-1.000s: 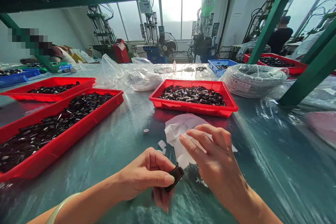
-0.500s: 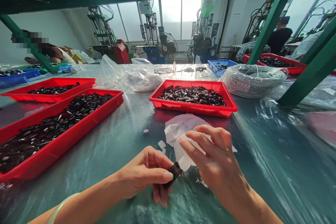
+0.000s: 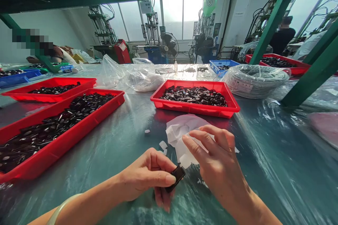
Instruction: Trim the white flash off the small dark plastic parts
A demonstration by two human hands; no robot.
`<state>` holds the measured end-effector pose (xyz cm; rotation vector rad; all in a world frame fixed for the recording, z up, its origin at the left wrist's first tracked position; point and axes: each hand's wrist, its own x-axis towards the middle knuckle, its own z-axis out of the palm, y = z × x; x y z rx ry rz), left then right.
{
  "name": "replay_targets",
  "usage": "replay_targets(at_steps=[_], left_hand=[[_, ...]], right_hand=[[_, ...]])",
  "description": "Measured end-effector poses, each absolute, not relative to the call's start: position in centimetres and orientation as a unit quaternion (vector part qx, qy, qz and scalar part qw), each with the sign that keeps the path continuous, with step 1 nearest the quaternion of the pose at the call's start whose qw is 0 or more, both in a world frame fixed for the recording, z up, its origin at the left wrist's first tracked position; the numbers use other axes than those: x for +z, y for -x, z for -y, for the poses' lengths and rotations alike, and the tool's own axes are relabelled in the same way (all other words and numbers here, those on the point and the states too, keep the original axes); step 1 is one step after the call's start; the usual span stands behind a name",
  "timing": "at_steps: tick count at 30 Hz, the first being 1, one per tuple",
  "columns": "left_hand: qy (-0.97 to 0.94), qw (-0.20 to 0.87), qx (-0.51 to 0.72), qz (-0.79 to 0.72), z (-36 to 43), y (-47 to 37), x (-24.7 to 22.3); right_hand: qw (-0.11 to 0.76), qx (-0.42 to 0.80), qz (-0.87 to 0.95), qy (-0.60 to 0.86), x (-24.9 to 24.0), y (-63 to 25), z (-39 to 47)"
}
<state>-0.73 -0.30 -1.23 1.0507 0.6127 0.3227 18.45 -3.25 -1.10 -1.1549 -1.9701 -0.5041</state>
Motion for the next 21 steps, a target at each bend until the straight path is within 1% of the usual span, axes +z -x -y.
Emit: replay_targets(at_steps=[9,17,21], left_hand=[[-0.488,0.811,0.151,-0.283,0.35,0.71,-1.38],[-0.482,0.819,0.153,-0.27,0.46,0.94,-1.31],[-0.477,0.821,0.158,-0.27,0.46,0.86,-1.19]], right_hand=[[0.416,-0.181,0.773,0.444,-0.71,-18.06,3.34],[0.417,-0.153,0.79,0.423,-0.65,-18.58,3.26],[0.418,-0.17,0.786,0.423,-0.76,-18.53,3.23]])
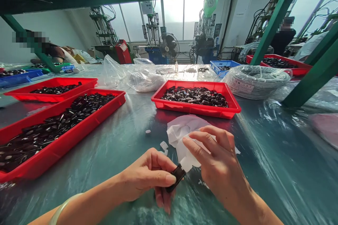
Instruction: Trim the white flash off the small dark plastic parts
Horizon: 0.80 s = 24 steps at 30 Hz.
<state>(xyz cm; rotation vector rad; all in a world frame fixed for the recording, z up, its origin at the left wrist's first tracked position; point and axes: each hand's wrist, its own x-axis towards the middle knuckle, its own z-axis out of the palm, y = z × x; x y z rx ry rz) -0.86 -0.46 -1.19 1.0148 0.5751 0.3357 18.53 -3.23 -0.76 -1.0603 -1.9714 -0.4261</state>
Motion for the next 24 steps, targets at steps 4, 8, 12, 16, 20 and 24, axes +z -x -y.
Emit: replay_targets(at_steps=[4,8,12,16,20,24], left_hand=[[-0.475,0.823,0.149,-0.273,0.4,0.8,-1.2],[-0.476,0.818,0.154,-0.284,0.3,0.8,-1.2],[-0.482,0.811,0.16,-0.29,0.4,1.0,-1.3],[-0.485,0.806,0.163,-0.298,0.4,1.0,-1.3],[-0.501,0.787,0.177,-0.314,0.5,0.8,-0.9],[-0.491,0.78,0.201,-0.331,0.8,0.5,-0.8]], right_hand=[[0.401,-0.191,0.785,0.432,-1.1,-18.5,3.3],[0.375,-0.211,0.79,0.437,-1.2,-18.7,3.4],[0.361,-0.217,0.801,0.426,-0.9,-19.0,3.4],[0.359,-0.181,0.812,0.422,-0.6,-19.1,3.3],[0.375,-0.103,0.789,0.476,-1.0,-19.1,2.7],[0.434,0.058,0.686,0.581,-1.4,-19.6,2.0]])
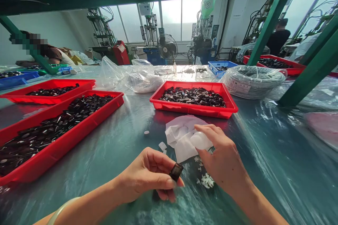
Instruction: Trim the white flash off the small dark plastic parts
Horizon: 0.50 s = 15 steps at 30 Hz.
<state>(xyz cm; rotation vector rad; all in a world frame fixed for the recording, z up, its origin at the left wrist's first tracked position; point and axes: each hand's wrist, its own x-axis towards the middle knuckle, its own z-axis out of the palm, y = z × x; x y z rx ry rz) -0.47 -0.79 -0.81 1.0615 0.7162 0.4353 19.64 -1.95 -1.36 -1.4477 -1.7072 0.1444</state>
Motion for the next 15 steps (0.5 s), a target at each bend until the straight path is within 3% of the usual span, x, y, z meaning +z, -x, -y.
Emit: replay_targets(at_steps=[7,15], left_hand=[[-0.519,0.706,0.312,-0.367,1.5,-0.1,-1.7],[-0.52,0.642,0.369,-0.426,1.6,-0.5,-1.0]], right_hand=[[0.474,0.303,0.519,0.644,-2.0,-21.1,0.7],[0.483,0.302,0.497,0.655,-3.9,-22.0,-0.5]])
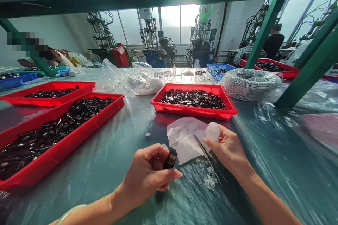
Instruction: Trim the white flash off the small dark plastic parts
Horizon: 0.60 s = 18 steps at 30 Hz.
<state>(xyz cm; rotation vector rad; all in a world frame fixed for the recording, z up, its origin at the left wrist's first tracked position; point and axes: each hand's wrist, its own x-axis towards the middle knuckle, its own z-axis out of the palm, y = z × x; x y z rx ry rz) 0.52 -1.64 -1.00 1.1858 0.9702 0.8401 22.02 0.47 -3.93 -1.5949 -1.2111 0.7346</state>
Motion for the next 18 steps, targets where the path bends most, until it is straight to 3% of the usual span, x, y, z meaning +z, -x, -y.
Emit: replay_targets(at_steps=[18], left_hand=[[-0.481,0.687,0.353,-0.415,0.9,-0.4,-0.9]], right_hand=[[0.491,0.246,0.403,0.732,-3.6,-24.8,-1.3]])
